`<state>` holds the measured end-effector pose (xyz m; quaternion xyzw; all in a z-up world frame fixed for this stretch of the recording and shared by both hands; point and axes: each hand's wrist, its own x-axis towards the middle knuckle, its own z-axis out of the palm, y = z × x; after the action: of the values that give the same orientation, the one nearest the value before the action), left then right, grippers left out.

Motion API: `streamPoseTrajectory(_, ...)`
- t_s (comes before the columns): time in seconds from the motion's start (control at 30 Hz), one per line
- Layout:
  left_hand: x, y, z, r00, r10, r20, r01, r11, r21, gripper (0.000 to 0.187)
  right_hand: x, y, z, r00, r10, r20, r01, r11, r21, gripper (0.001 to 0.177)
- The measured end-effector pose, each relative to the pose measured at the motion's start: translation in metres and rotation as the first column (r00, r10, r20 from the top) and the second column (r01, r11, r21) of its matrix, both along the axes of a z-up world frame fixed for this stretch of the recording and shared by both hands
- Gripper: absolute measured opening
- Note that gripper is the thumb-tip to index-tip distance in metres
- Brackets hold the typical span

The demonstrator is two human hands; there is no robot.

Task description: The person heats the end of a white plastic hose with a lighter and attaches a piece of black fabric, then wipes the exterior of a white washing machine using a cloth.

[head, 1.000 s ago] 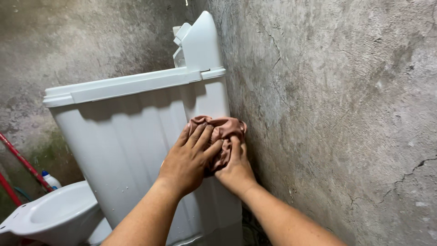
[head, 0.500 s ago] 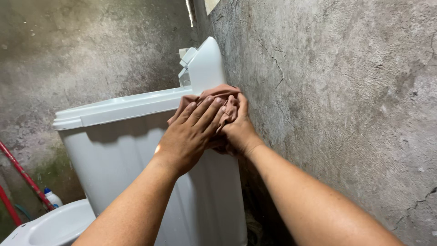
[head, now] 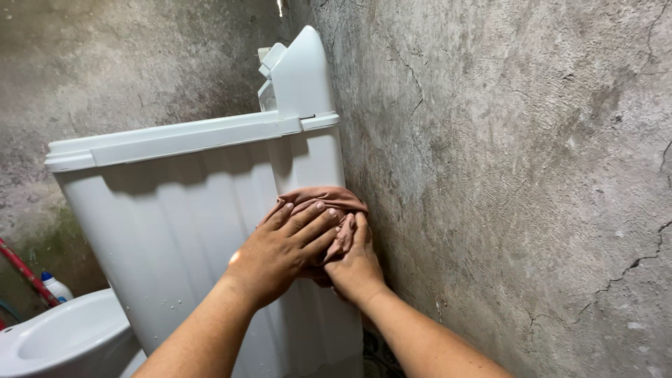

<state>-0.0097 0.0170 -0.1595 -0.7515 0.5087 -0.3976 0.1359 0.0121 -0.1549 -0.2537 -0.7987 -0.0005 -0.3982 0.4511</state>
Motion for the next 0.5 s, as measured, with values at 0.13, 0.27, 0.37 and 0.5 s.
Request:
streamPoseTrajectory(0.13, 0.009, 0.013, 0.022, 0.975, 0.117, 0.190, -0.122, 0.992, 0.014, 0.068, -0.012, 0.010, 0.032, 0.972, -0.049, -0.229, 0.011, 0.986, -0.164, 0.105)
streamPoseTrajectory(0.27, 0.010, 0.033, 0.065, 0.858, 0.279, 0.431, -0.273, 0.959, -0.078, 0.059, -0.013, 0.024, 0.100, 0.998, -0.058, -0.027, 0.049, 0.959, -0.278, 0.103)
streamPoseTrajectory(0.37, 0.008, 0.040, 0.085, 0.802, 0.320, 0.504, -0.285, 0.947, -0.148, 0.057, -0.012, 0.034, 0.134, 0.997, -0.063, -0.044, 0.048, 0.958, -0.284, 0.103)
streamPoseTrajectory(0.5, 0.007, 0.042, 0.073, 0.821, 0.294, 0.489, -0.213, 0.953, -0.216, 0.053, -0.025, 0.039, 0.128, 0.989, -0.113, -0.093, 0.075, 0.937, -0.342, 0.100)
